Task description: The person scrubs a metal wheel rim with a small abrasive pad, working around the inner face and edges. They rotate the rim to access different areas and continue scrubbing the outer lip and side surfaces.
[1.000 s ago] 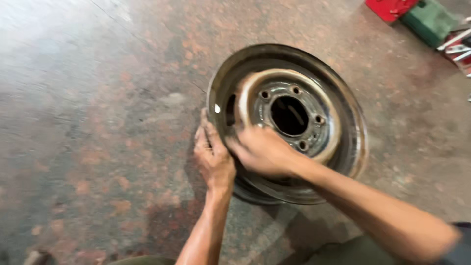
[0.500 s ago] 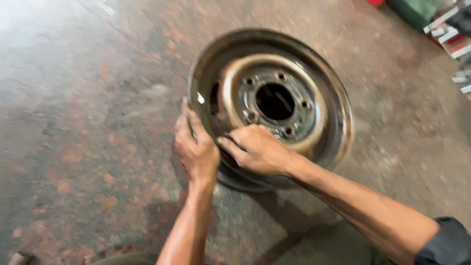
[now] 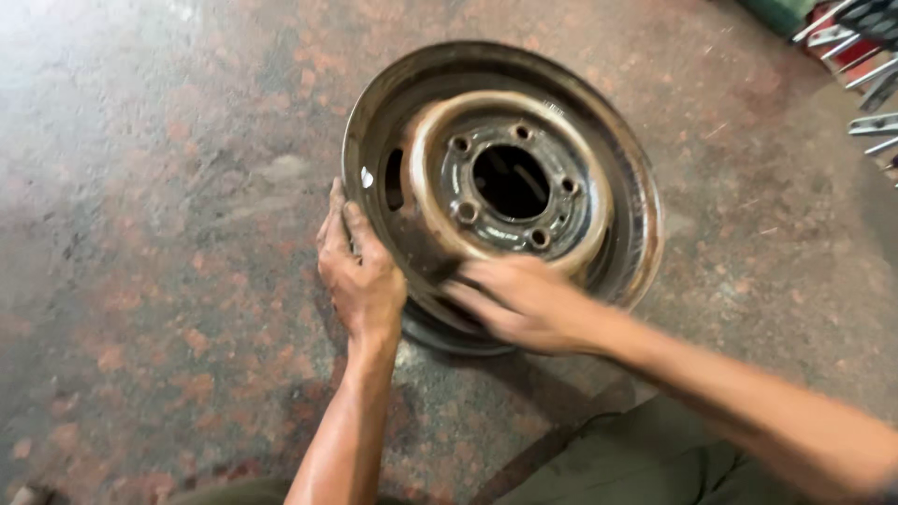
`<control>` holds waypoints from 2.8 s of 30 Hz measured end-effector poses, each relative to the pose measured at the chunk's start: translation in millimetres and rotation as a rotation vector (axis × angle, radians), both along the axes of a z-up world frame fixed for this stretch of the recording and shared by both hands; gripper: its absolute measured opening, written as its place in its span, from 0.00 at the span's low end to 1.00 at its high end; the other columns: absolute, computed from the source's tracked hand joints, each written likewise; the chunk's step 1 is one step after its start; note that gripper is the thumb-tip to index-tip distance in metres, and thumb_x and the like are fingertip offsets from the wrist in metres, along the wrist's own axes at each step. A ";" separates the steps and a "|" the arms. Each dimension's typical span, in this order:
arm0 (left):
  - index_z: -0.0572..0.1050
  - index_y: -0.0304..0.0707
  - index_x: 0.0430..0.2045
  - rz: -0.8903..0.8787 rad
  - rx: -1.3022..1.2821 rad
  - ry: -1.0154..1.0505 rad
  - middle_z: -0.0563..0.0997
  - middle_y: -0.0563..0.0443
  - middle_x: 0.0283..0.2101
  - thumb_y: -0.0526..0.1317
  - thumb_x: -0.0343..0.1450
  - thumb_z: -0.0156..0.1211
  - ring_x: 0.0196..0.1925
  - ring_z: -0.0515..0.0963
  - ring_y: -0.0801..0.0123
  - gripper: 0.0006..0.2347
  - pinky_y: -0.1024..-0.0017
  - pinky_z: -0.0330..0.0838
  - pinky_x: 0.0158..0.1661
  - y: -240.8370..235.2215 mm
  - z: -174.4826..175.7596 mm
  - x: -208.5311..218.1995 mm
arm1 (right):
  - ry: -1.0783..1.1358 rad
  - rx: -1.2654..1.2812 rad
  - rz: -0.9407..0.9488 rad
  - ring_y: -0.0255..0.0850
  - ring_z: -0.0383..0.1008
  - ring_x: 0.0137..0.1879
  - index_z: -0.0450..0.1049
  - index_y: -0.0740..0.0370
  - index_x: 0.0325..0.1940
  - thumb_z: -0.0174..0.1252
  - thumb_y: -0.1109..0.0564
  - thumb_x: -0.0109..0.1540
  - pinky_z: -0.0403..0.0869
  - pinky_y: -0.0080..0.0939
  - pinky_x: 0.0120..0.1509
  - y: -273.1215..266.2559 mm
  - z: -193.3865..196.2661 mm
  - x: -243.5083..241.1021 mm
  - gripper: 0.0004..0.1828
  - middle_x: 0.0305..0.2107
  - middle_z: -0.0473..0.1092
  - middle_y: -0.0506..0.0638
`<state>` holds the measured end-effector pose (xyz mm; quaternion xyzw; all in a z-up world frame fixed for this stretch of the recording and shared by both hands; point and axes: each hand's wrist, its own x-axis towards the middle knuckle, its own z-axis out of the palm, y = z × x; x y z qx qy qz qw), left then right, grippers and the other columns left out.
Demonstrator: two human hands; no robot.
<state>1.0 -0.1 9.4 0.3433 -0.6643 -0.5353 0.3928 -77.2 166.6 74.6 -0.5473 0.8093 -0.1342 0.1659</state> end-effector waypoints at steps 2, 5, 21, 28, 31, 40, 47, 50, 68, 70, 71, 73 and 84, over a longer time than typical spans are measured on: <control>0.71 0.27 0.62 0.002 -0.016 0.016 0.76 0.32 0.64 0.43 0.81 0.43 0.68 0.74 0.46 0.20 0.59 0.66 0.65 3.0 -3.3 -1.1 | 0.037 0.201 0.137 0.53 0.76 0.43 0.78 0.60 0.38 0.54 0.49 0.66 0.74 0.51 0.46 51.8 38.3 -12.3 0.13 0.33 0.74 0.56; 0.71 0.30 0.62 -0.002 0.111 0.066 0.77 0.34 0.62 0.46 0.79 0.43 0.67 0.75 0.49 0.21 0.61 0.69 0.62 8.3 2.0 -5.8 | 0.063 0.299 0.218 0.55 0.77 0.41 0.81 0.58 0.37 0.54 0.48 0.64 0.74 0.55 0.44 44.8 47.1 -27.9 0.15 0.31 0.75 0.58; 0.70 0.29 0.62 -0.037 0.119 0.143 0.76 0.37 0.64 0.50 0.81 0.38 0.67 0.74 0.53 0.24 0.62 0.67 0.64 -1.4 5.8 -0.2 | 0.069 0.184 -0.133 0.61 0.77 0.35 0.76 0.66 0.26 0.53 0.46 0.69 0.74 0.59 0.43 -78.0 4.0 -2.6 0.25 0.27 0.74 0.68; 0.69 0.44 0.69 -0.120 0.523 0.068 0.87 0.38 0.52 0.51 0.81 0.39 0.48 0.85 0.52 0.23 0.63 0.79 0.48 5.1 3.4 -2.7 | 0.058 0.161 0.064 0.59 0.78 0.29 0.77 0.63 0.24 0.53 0.49 0.64 0.75 0.59 0.37 -2.8 36.2 3.7 0.20 0.22 0.76 0.63; 0.69 0.37 0.66 -0.049 0.323 0.128 0.83 0.38 0.56 0.50 0.81 0.40 0.54 0.84 0.55 0.22 0.65 0.77 0.52 1.3 1.5 -2.5 | -0.005 0.409 0.079 0.57 0.78 0.30 0.75 0.64 0.26 0.50 0.46 0.68 0.77 0.56 0.38 -25.1 34.0 -9.3 0.23 0.23 0.75 0.63; 0.69 0.34 0.64 -0.043 0.268 0.129 0.79 0.41 0.60 0.50 0.79 0.40 0.61 0.80 0.60 0.23 0.66 0.73 0.57 4.4 4.6 -1.6 | 0.112 0.016 0.158 0.56 0.78 0.43 0.77 0.65 0.38 0.50 0.46 0.68 0.75 0.54 0.47 37.5 14.0 -16.1 0.20 0.34 0.76 0.62; 0.69 0.32 0.64 -0.033 0.237 0.058 0.78 0.37 0.61 0.51 0.79 0.39 0.62 0.79 0.55 0.24 0.64 0.71 0.58 8.0 12.1 -1.6 | 0.060 0.213 0.128 0.54 0.76 0.38 0.76 0.64 0.34 0.53 0.46 0.68 0.73 0.54 0.46 11.5 3.7 -13.1 0.19 0.29 0.73 0.58; 0.67 0.29 0.66 -0.029 0.095 0.032 0.73 0.34 0.67 0.52 0.81 0.38 0.70 0.71 0.49 0.25 0.61 0.63 0.66 7.1 13.9 -0.2 | 0.034 -0.072 0.009 0.56 0.76 0.39 0.76 0.65 0.40 0.54 0.49 0.68 0.73 0.53 0.44 -2.1 -2.1 3.9 0.16 0.31 0.74 0.59; 0.66 0.20 0.62 -0.047 -0.177 -0.109 0.71 0.23 0.64 0.41 0.80 0.45 0.66 0.70 0.34 0.21 0.53 0.62 0.65 -17.7 -13.7 -20.9 | 0.088 -0.034 0.026 0.59 0.74 0.36 0.75 0.66 0.25 0.57 0.52 0.65 0.70 0.58 0.41 19.2 24.0 -6.2 0.18 0.24 0.72 0.60; 0.69 0.27 0.62 -0.069 -0.124 -0.155 0.73 0.29 0.63 0.43 0.81 0.43 0.67 0.71 0.38 0.19 0.54 0.63 0.67 -40.3 -7.8 -24.2 | 0.036 -0.077 -0.096 0.59 0.75 0.36 0.77 0.66 0.27 0.58 0.52 0.65 0.71 0.58 0.40 -9.3 13.7 12.1 0.18 0.26 0.73 0.60; 0.68 0.27 0.64 0.015 -0.122 -0.171 0.71 0.27 0.63 0.42 0.81 0.43 0.66 0.69 0.36 0.19 0.52 0.62 0.65 -32.5 -5.8 -19.8 | 0.016 -0.103 -0.163 0.59 0.75 0.36 0.77 0.66 0.27 0.58 0.52 0.65 0.71 0.58 0.40 -17.6 11.2 14.6 0.17 0.26 0.74 0.60; 0.66 0.25 0.66 0.176 -0.105 -0.202 0.67 0.22 0.64 0.41 0.82 0.44 0.65 0.66 0.32 0.20 0.49 0.60 0.63 4.6 -3.4 -10.6 | 0.027 -0.176 -0.075 0.56 0.76 0.36 0.78 0.66 0.32 0.56 0.51 0.66 0.73 0.56 0.41 -19.2 2.5 14.0 0.16 0.29 0.75 0.60; 0.70 0.24 0.61 0.199 -0.071 -0.122 0.75 0.31 0.52 0.36 0.79 0.44 0.54 0.75 0.40 0.17 0.53 0.67 0.54 13.8 8.6 -2.3 | -0.007 0.121 0.224 0.50 0.78 0.39 0.79 0.62 0.33 0.57 0.49 0.66 0.77 0.50 0.44 37.5 21.9 -27.5 0.16 0.32 0.75 0.56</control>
